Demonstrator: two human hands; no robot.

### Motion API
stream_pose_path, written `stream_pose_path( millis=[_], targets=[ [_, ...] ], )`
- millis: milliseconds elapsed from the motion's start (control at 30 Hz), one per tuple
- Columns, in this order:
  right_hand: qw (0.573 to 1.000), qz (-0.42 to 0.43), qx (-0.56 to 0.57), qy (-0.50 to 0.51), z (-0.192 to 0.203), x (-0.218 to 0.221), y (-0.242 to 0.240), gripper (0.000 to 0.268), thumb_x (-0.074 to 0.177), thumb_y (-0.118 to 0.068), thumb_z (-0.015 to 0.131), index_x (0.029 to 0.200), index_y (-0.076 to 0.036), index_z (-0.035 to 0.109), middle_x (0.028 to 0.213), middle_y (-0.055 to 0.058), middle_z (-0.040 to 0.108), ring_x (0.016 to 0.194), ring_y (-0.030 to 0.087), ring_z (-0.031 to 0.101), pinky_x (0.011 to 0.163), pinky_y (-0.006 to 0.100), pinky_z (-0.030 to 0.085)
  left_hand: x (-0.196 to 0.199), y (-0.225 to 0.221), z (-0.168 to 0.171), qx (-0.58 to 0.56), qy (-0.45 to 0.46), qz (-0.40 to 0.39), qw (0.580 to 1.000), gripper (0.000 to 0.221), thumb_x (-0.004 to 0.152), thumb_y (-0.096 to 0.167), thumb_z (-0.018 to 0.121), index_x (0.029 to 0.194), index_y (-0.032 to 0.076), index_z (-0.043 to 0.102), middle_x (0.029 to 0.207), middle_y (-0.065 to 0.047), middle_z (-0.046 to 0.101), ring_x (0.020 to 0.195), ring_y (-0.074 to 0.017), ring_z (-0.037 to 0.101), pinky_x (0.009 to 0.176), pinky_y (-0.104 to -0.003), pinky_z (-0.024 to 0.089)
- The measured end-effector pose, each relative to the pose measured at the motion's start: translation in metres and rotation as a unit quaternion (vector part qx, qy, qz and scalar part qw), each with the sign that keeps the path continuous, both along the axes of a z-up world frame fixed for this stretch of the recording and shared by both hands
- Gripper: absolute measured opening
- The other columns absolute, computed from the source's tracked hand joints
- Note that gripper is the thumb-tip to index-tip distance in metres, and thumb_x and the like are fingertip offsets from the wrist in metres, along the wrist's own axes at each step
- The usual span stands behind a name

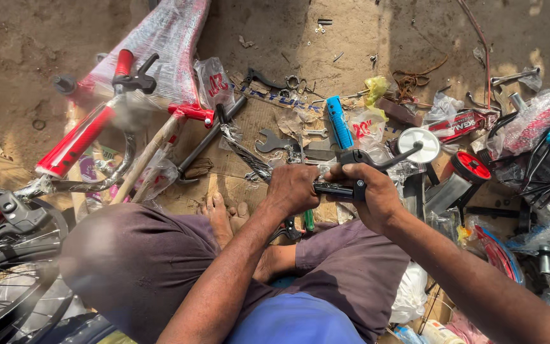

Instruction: The person works on a bicycle brake assembly by hand, removing a brake lever from its plastic packaging, threading a cable through the lever, and using a screwdriver to tighten components on the handlebar.

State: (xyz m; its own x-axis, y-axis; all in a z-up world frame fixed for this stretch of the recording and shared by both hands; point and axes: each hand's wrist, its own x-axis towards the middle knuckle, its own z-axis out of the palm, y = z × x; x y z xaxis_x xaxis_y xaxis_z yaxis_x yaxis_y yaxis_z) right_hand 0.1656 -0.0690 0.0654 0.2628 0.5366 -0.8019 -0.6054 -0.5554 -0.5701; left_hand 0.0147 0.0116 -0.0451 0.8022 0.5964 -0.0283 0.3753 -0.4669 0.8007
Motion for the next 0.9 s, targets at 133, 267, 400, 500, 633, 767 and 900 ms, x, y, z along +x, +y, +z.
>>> stream_pose_path(
  millis=[133, 267, 400, 500, 633, 767, 900],
  targets=[
    [0.99, 0.086, -0.113, -0.025, 0.01, -0.003, -0.002, 0.043, 0.099, -0.042, 0.057, 0.106, -0.002, 0.069, 0.09, 0.012, 0.07, 0.065, 0.021, 0.068, 0.047, 0.036, 0.053, -0.004, 0.005, 0.008, -0.038, 0.03, -0.028, 0.998, 0.017, 0.064, 0.022, 0.075, 0.077, 0.011, 0.07, 0.07, -0.012, 0.068, 0.073, -0.0334, 0.07, 0.066, -0.047, 0.055],
    [0.991, 0.058, -0.11, -0.042, 0.002, -0.027, -0.018, 0.035, 0.098, -0.033, 0.064, 0.108, 0.0, 0.072, 0.083, 0.015, 0.064, 0.053, 0.018, 0.059, 0.042, 0.032, 0.049, -0.016, -0.001, 0.008, -0.088, 0.067, -0.052, 0.992, 0.045, 0.062, 0.047, 0.087, 0.074, 0.008, 0.068, 0.071, -0.015, 0.066, 0.069, -0.0352, 0.068, 0.064, -0.049, 0.054],
    [0.891, 0.315, 0.154, -0.289, 0.007, -0.032, -0.009, 0.027, 0.093, -0.02, 0.065, 0.113, -0.002, 0.069, 0.103, 0.019, 0.072, 0.073, 0.025, 0.069, 0.058, 0.038, 0.056, -0.035, -0.011, -0.002, -0.036, -0.031, -0.007, 0.999, 0.02, 0.064, 0.025, 0.077, 0.07, 0.011, 0.063, 0.07, -0.01, 0.064, 0.068, -0.0313, 0.067, 0.065, -0.045, 0.053],
    [0.655, 0.558, 0.35, -0.371, 0.005, -0.004, 0.009, 0.046, 0.077, -0.027, 0.072, 0.115, -0.001, 0.064, 0.125, 0.023, 0.067, 0.09, 0.03, 0.074, 0.067, 0.042, 0.059, -0.038, -0.018, -0.01, -0.051, -0.047, -0.005, 0.998, 0.026, 0.065, 0.028, 0.079, 0.069, 0.011, 0.061, 0.069, -0.01, 0.062, 0.068, -0.031, 0.066, 0.065, -0.047, 0.051],
    [0.464, 0.729, 0.382, -0.327, -0.001, 0.014, 0.023, 0.045, 0.076, -0.017, 0.079, 0.114, 0.001, 0.063, 0.131, 0.03, 0.061, 0.084, 0.036, 0.072, 0.059, 0.043, 0.055, -0.032, -0.018, -0.011, -0.059, -0.056, 0.007, 0.997, 0.032, 0.081, 0.032, 0.082, 0.07, 0.012, 0.059, 0.068, -0.008, 0.06, 0.066, -0.0296, 0.064, 0.067, -0.049, 0.05],
    [0.671, 0.545, 0.332, -0.377, 0.011, -0.027, -0.001, 0.043, 0.064, -0.007, 0.074, 0.106, -0.002, 0.065, 0.121, 0.022, 0.068, 0.084, 0.033, 0.074, 0.065, 0.036, 0.06, -0.03, -0.015, 0.0, -0.055, -0.067, 0.023, 0.996, 0.03, 0.061, 0.03, 0.081, 0.066, 0.011, 0.058, 0.068, -0.01, 0.06, 0.064, -0.0323, 0.064, 0.062, -0.048, 0.05],
    [0.864, 0.305, -0.019, -0.401, 0.014, -0.051, -0.007, 0.03, 0.081, -0.003, 0.074, 0.111, -0.002, 0.072, 0.094, 0.017, 0.074, 0.071, 0.03, 0.075, 0.063, 0.037, 0.06, -0.018, -0.013, -0.001, -0.072, -0.074, 0.046, 0.994, 0.029, 0.067, 0.029, 0.079, 0.065, 0.011, 0.056, 0.066, -0.008, 0.059, 0.063, -0.0294, 0.064, 0.063, -0.046, 0.05]
  ],
)
